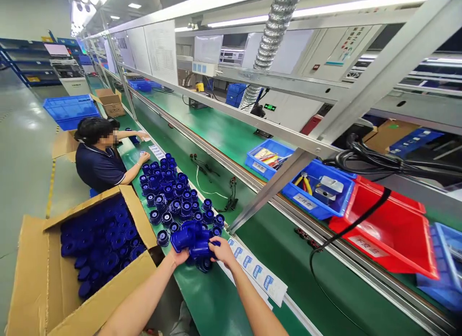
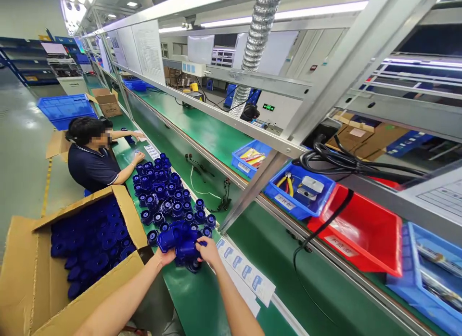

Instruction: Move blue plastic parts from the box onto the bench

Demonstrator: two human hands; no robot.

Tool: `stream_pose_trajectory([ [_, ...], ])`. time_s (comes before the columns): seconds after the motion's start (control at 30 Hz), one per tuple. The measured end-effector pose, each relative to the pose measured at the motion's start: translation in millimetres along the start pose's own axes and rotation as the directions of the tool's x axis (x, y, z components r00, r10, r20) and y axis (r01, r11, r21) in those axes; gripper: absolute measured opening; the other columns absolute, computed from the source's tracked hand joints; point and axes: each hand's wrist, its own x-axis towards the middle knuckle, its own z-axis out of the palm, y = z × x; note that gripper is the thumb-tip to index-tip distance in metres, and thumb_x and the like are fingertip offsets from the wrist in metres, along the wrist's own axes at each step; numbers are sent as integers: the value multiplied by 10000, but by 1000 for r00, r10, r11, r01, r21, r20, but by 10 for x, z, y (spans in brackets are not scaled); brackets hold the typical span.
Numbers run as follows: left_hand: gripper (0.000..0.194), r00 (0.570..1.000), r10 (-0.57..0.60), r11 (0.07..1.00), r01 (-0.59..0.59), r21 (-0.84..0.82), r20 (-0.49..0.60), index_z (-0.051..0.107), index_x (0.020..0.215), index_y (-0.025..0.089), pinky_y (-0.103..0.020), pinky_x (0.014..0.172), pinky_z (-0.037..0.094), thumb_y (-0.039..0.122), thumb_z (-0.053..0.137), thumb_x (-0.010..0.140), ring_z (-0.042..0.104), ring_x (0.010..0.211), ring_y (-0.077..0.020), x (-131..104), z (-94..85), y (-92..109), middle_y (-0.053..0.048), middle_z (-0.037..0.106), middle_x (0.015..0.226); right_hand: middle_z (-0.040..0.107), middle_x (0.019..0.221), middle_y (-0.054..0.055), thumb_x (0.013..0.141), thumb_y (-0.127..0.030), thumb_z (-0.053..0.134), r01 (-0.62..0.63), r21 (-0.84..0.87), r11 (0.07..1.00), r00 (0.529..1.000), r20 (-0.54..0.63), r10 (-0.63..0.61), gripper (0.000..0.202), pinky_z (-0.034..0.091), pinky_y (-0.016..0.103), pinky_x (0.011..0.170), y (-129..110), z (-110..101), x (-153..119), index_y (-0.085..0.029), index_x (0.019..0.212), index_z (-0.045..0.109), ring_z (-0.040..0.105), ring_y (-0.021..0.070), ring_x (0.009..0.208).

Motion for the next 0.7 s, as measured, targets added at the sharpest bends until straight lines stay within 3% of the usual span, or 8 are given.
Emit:
stream_pose_trajectory([
  [0.17, 291, 992, 112, 965, -124, -231, -66, 718, 1178, 249, -530, 1187, 475, 337, 472, 1049, 665, 1285, -247, -56, -142, 115, -82, 769, 1240, 749, 1041, 45, 960, -289, 722, 73, -346, 935, 997, 19, -70, 191, 638, 335, 721, -411, -122, 546, -166, 1106, 717, 721, 167, 827],
  [0.3, 316, 988, 113, 937, -142, -318, -108, 741, 1146, 235, -532, 1213, 458, 245, 447, 1030, 648, 1351, -265, -327, -313, 43, -104, 789, 1223, 735, 1198, 68, 971, -279, 726, 188, -614, 766, 977, 41, -207, 153, 571, 476, 1015, -690, -30, 830, -177, 1084, 723, 690, 236, 1121],
  [0.4, 320, 990, 65, 942, -103, -319, -126, 741, 1178, 180, -497, 1196, 483, 231, 465, 1024, 670, 1330, -277, -527, -424, -58, -141, 788, 1240, 735, 1185, 70, 974, -304, 721, 236, -728, 643, 964, 90, -251, 183, 544, 500, 1036, -822, 100, 948, -172, 1101, 720, 689, 246, 1117],
  [0.57, 288, 981, -9, 969, -39, -244, -193, 751, 1209, 193, -445, 1088, 556, 313, 642, 971, 748, 1187, -302, -678, -605, -172, -126, 821, 1129, 744, 1175, 112, 946, -242, 705, 293, -787, 543, 941, 137, -309, 245, 526, 451, 986, -972, 136, 936, -174, 1180, 724, 707, 276, 1096],
  [0.7, 172, 969, -44, 985, 2, -171, -242, 785, 1000, 186, -347, 915, 610, 301, 661, 970, 801, 900, -239, -682, -803, -127, -89, 827, 911, 714, 1266, 149, 996, -257, 568, 372, -759, 535, 906, 173, -385, 330, 485, 389, 984, -972, 151, 616, -234, 1295, 705, 697, 296, 1147],
])
